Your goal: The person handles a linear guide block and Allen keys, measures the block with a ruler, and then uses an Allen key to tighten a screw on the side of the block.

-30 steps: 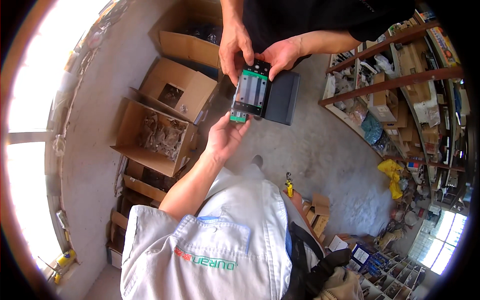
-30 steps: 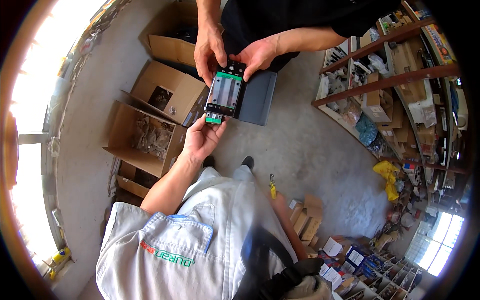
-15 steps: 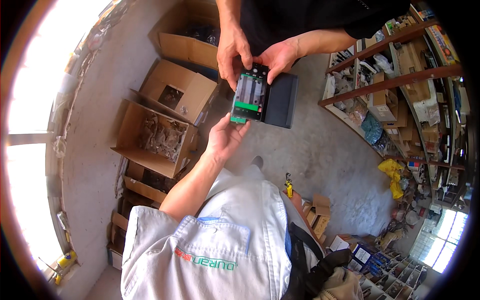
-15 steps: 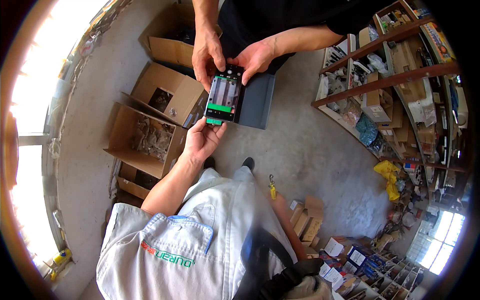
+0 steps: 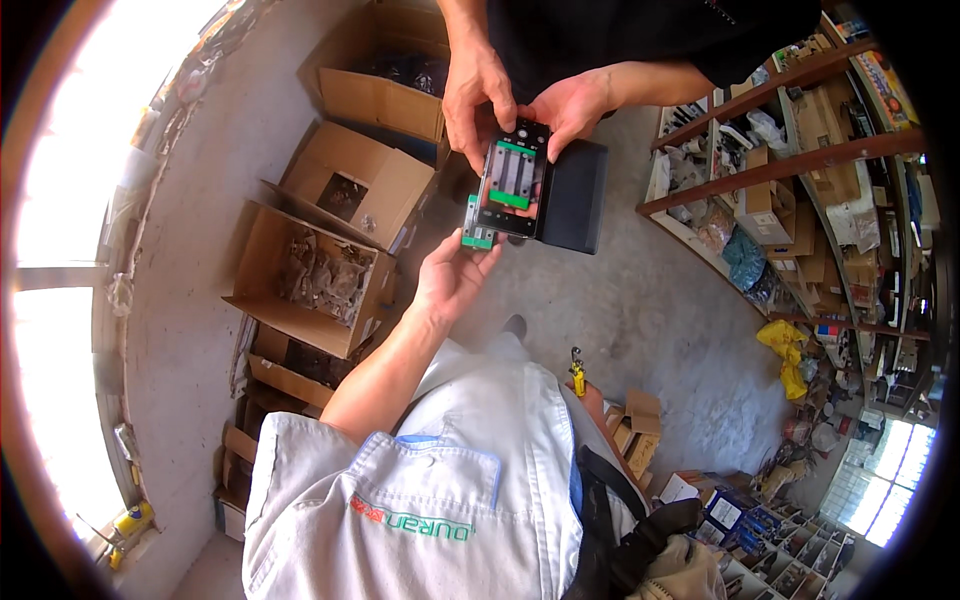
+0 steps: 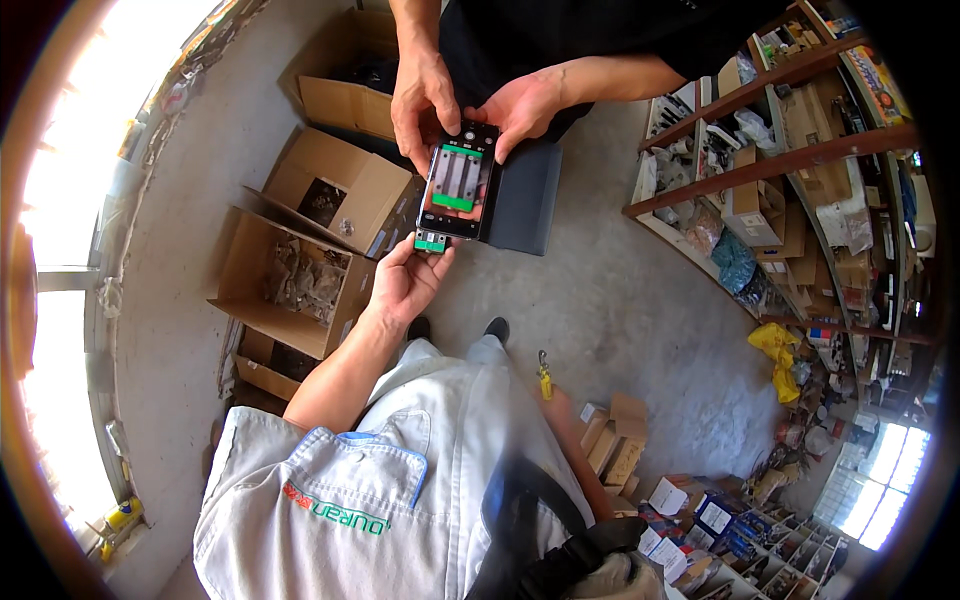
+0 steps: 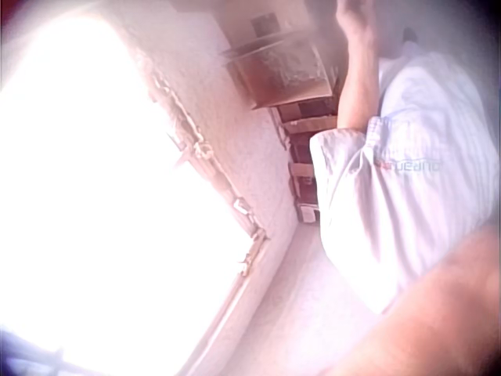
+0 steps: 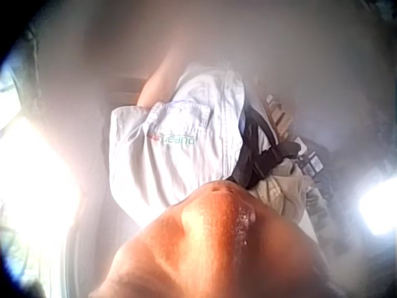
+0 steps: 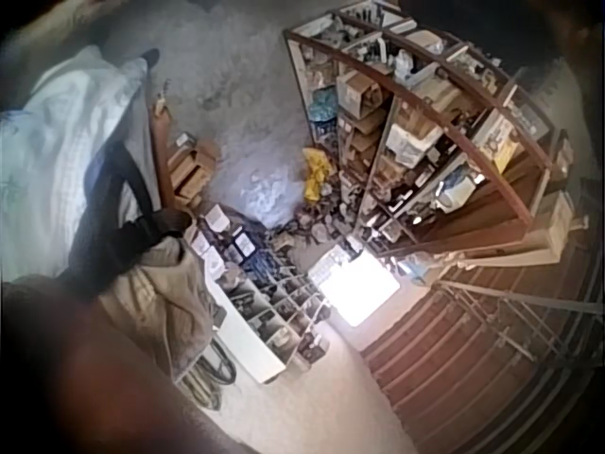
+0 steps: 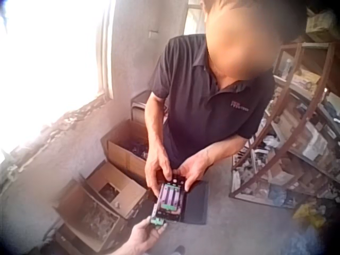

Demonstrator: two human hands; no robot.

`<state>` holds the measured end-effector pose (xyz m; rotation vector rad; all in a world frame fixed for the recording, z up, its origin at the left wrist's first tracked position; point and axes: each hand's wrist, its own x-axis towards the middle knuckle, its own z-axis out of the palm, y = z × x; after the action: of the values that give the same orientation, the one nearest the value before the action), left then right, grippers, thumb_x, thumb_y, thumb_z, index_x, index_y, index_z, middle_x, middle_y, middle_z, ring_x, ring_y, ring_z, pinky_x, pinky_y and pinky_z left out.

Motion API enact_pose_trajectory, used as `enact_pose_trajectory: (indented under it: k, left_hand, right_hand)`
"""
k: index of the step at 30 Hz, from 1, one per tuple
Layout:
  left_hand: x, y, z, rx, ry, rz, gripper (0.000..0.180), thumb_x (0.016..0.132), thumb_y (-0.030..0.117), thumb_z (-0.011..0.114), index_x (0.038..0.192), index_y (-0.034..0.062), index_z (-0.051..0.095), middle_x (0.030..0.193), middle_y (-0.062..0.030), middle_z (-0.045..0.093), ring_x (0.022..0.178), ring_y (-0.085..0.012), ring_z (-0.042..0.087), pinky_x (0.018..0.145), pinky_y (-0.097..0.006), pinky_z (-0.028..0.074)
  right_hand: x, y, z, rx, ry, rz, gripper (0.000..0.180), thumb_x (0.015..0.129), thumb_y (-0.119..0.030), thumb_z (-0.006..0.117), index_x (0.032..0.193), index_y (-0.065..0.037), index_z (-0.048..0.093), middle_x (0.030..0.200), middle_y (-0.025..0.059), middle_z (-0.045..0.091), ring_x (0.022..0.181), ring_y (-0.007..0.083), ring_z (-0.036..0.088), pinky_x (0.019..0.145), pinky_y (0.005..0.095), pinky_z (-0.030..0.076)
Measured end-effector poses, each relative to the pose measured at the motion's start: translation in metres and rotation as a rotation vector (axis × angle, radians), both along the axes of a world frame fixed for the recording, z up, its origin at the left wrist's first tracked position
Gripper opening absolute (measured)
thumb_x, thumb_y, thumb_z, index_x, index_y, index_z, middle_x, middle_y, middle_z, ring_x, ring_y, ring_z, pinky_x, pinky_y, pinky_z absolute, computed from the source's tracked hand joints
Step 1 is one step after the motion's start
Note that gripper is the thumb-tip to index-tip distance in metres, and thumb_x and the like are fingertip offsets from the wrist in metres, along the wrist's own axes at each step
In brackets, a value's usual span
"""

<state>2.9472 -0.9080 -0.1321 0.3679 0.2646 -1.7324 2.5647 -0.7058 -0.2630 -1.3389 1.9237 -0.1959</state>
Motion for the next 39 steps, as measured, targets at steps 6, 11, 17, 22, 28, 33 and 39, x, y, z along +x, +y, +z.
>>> enact_pose_trajectory:
  k: [6, 11, 17, 22, 28, 33, 39]
  left_hand:
    - [0.001, -0.001, -0.001, 0.001, -0.031, -0.013, 0.039, 0.105, 0.021, 0.044, 0.132, -0.0061, 0.046, 0.128, -0.0210, 0.057, 0.118, -0.0351, 0.058, 0.102, -0.043, 0.051]
    - [-0.002, -0.001, -0.004, 0.035, -0.042, -0.008, 0.038, 0.105, 0.022, 0.046, 0.130, -0.0055, 0.047, 0.127, -0.0193, 0.057, 0.117, -0.0339, 0.059, 0.102, -0.043, 0.051]
    - [-0.002, -0.003, -0.004, 0.025, -0.012, -0.012, 0.034, 0.104, 0.022, 0.046, 0.127, -0.0036, 0.050, 0.127, -0.0169, 0.057, 0.114, -0.0308, 0.059, 0.103, -0.043, 0.051]
    - [-0.001, -0.004, -0.003, 0.070, -0.021, 0.000, 0.029, 0.103, 0.019, 0.047, 0.120, -0.0027, 0.056, 0.118, -0.0152, 0.065, 0.110, -0.0288, 0.063, 0.103, -0.048, 0.050]
    - [-0.001, -0.001, -0.005, 0.039, -0.013, -0.003, 0.031, 0.103, 0.020, 0.049, 0.124, -0.0033, 0.051, 0.124, -0.0166, 0.058, 0.114, -0.0295, 0.059, 0.103, -0.044, 0.051]
    - [0.000, -0.001, -0.005, 0.027, -0.021, -0.005, 0.034, 0.103, 0.020, 0.049, 0.126, -0.0045, 0.050, 0.125, -0.0187, 0.058, 0.115, -0.0329, 0.059, 0.103, -0.044, 0.050]
    - [-0.001, -0.001, -0.003, 0.030, 0.007, -0.006, 0.033, 0.102, 0.019, 0.050, 0.123, -0.0065, 0.052, 0.124, -0.0205, 0.060, 0.116, -0.0359, 0.060, 0.103, -0.046, 0.051]
  right_hand:
    - [0.003, -0.002, 0.006, -0.014, -0.009, 0.008, 0.045, 0.086, -0.044, 0.072, 0.092, 0.000, 0.067, 0.083, 0.0226, 0.067, 0.078, 0.0390, 0.067, 0.069, 0.0447, 0.051]
    - [-0.002, 0.001, -0.004, -0.004, -0.022, -0.015, 0.046, 0.085, -0.045, 0.072, 0.092, 0.000, 0.067, 0.082, 0.0223, 0.067, 0.078, 0.0384, 0.067, 0.068, 0.0445, 0.052]
    - [-0.001, -0.001, -0.003, 0.000, 0.028, -0.005, 0.045, 0.085, -0.043, 0.072, 0.092, 0.001, 0.067, 0.082, 0.0226, 0.068, 0.078, 0.0385, 0.067, 0.069, 0.0447, 0.052]
    - [0.006, -0.006, 0.009, 0.011, 0.010, 0.003, 0.045, 0.084, -0.043, 0.072, 0.093, 0.001, 0.067, 0.084, 0.0231, 0.068, 0.080, 0.0398, 0.067, 0.070, 0.0455, 0.052]
    - [0.002, -0.004, 0.000, 0.031, 0.016, -0.013, 0.046, 0.084, -0.044, 0.072, 0.094, 0.001, 0.066, 0.086, 0.0237, 0.068, 0.082, 0.0401, 0.067, 0.071, 0.0453, 0.052]
    - [0.006, -0.006, 0.006, 0.022, -0.001, -0.002, 0.046, 0.085, -0.043, 0.071, 0.093, 0.001, 0.066, 0.085, 0.0235, 0.067, 0.080, 0.0392, 0.067, 0.070, 0.0450, 0.052]
    - [0.004, -0.001, 0.002, -0.015, -0.028, -0.012, 0.041, 0.085, -0.039, 0.073, 0.092, 0.001, 0.066, 0.082, 0.0221, 0.067, 0.076, 0.0374, 0.067, 0.068, 0.0434, 0.051]
